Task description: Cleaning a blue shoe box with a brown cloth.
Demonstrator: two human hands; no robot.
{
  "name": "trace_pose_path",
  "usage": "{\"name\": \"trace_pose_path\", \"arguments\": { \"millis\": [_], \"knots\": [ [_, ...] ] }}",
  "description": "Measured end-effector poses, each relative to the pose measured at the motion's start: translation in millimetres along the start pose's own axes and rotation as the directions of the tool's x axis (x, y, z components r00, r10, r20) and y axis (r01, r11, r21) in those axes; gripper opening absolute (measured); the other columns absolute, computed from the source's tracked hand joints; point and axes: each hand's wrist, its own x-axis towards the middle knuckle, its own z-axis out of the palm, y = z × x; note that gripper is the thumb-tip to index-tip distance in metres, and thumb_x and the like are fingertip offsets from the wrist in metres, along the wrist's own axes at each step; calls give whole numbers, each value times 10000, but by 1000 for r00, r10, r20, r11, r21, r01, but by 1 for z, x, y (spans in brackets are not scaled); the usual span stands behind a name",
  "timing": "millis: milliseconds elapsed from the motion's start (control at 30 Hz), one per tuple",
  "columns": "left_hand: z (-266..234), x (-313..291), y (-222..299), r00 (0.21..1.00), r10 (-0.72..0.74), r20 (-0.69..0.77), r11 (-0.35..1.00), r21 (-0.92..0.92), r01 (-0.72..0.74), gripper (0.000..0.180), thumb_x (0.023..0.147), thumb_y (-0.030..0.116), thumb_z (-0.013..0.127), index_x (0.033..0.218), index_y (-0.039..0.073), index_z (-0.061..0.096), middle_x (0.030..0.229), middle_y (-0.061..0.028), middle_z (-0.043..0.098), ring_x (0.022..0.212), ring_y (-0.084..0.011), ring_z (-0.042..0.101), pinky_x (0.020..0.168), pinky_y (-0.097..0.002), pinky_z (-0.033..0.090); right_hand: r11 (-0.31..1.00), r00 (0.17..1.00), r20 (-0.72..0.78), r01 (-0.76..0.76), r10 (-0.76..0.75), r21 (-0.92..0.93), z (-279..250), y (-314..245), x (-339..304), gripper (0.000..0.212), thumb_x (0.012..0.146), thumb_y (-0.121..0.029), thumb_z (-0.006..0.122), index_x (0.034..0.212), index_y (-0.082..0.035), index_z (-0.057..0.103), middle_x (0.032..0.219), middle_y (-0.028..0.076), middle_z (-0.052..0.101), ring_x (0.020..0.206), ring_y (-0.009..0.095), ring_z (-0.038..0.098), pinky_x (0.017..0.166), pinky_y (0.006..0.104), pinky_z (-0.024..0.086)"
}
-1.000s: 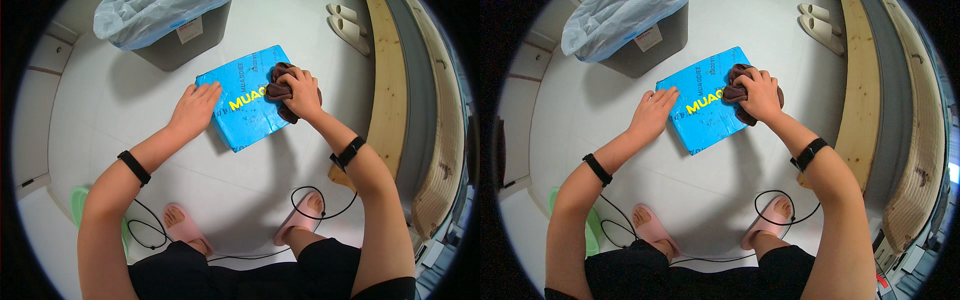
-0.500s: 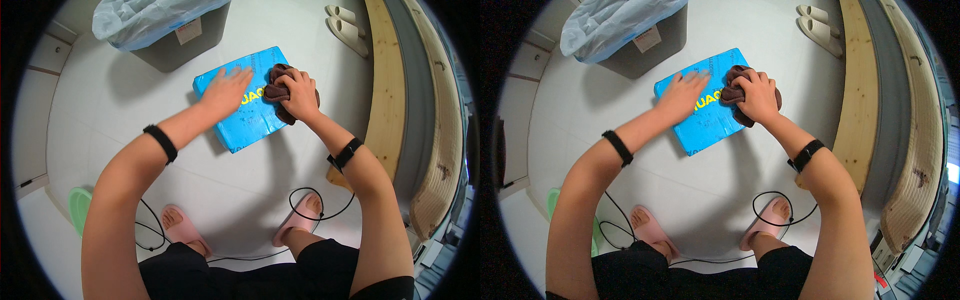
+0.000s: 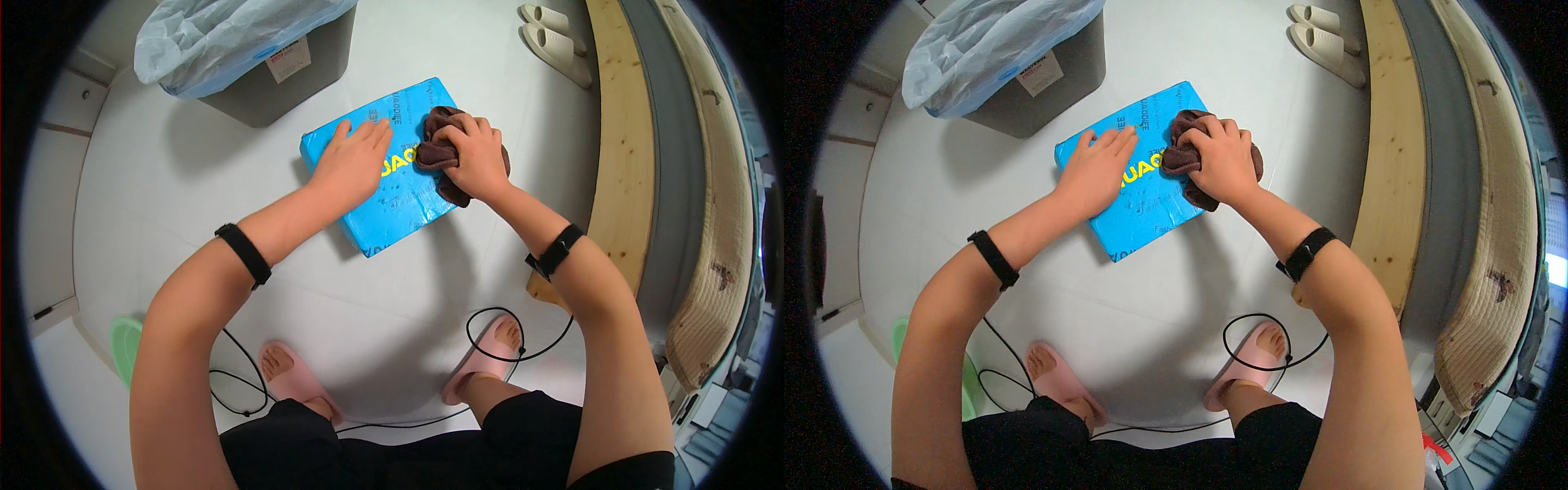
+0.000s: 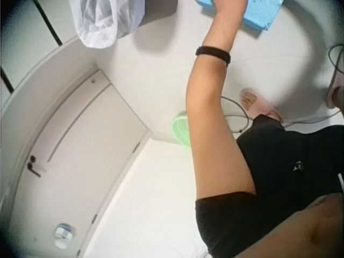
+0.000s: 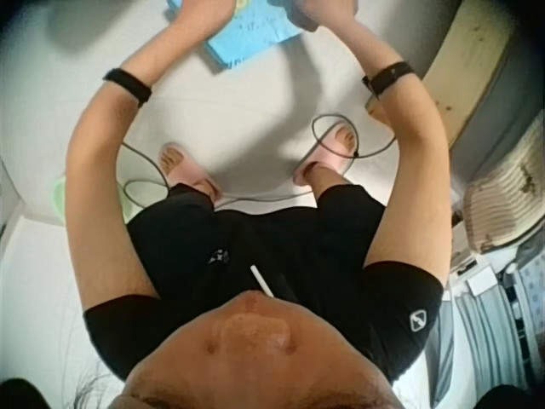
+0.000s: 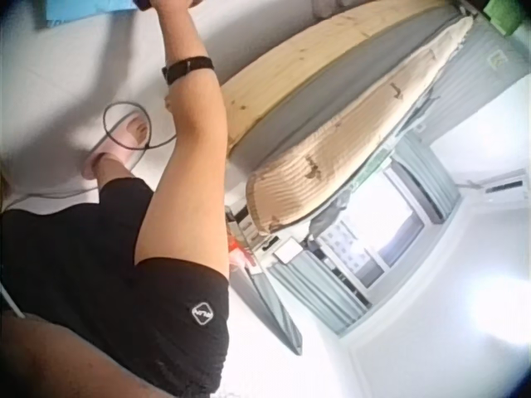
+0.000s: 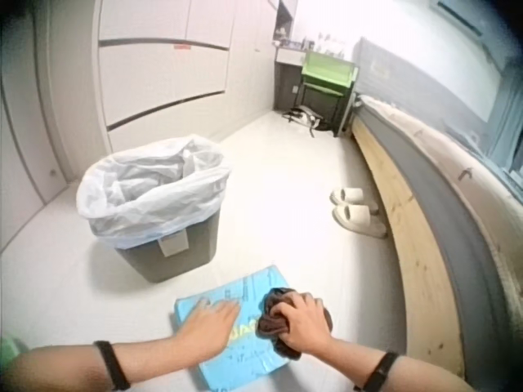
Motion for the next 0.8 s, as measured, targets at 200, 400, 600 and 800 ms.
{"name": "trace_pose_path", "arguments": {
  "millis": [200, 400, 600, 800],
  "knots": [
    [-1, 4, -4, 996, -17, -93, 1000, -3, 16, 518, 774, 22, 557, 1286, 12, 483, 1386, -105, 456, 1195, -232, 477, 1008, -485, 321, 999, 998, -44, 33, -32, 23, 2, 0, 5, 343, 658, -174, 741, 983, -225, 644, 1152, 7, 549, 1090, 285, 482, 889, 448, 350],
    [0, -8, -3, 999, 20, 31, 999, 27, -21, 504, 792, 22, 542, 1291, 11, 471, 1381, -110, 461, 1202, -234, 474, 1007, -485, 321, 1000, 1000, 6, 18, -18, -9, 1, -2, 1, 356, 657, -170, 737, 995, -227, 642, 1167, 15, 541, 1088, 286, 480, 892, 447, 350],
    [-1, 4, -3, 995, -16, -99, 999, -46, 11, 462, 810, 36, 529, 1269, 14, 483, 1388, -114, 462, 1210, -237, 477, 1019, -500, 314, 1000, 1000, 1, 6, -6, -11, 0, -1, 0, 353, 664, -175, 729, 1000, -228, 638, 1170, 22, 539, 1093, 289, 480, 888, 452, 357],
    [-1, -8, 0, 999, 37, 16, 999, -10, -37, 429, 809, 22, 528, 1236, 4, 488, 1380, -134, 467, 1213, -259, 474, 986, -505, 336, 1000, 999, 30, 20, -20, -3, 2, -5, 2, 320, 702, -204, 711, 1012, -231, 635, 1175, 21, 537, 1094, 299, 481, 885, 466, 360]
  ]
}}
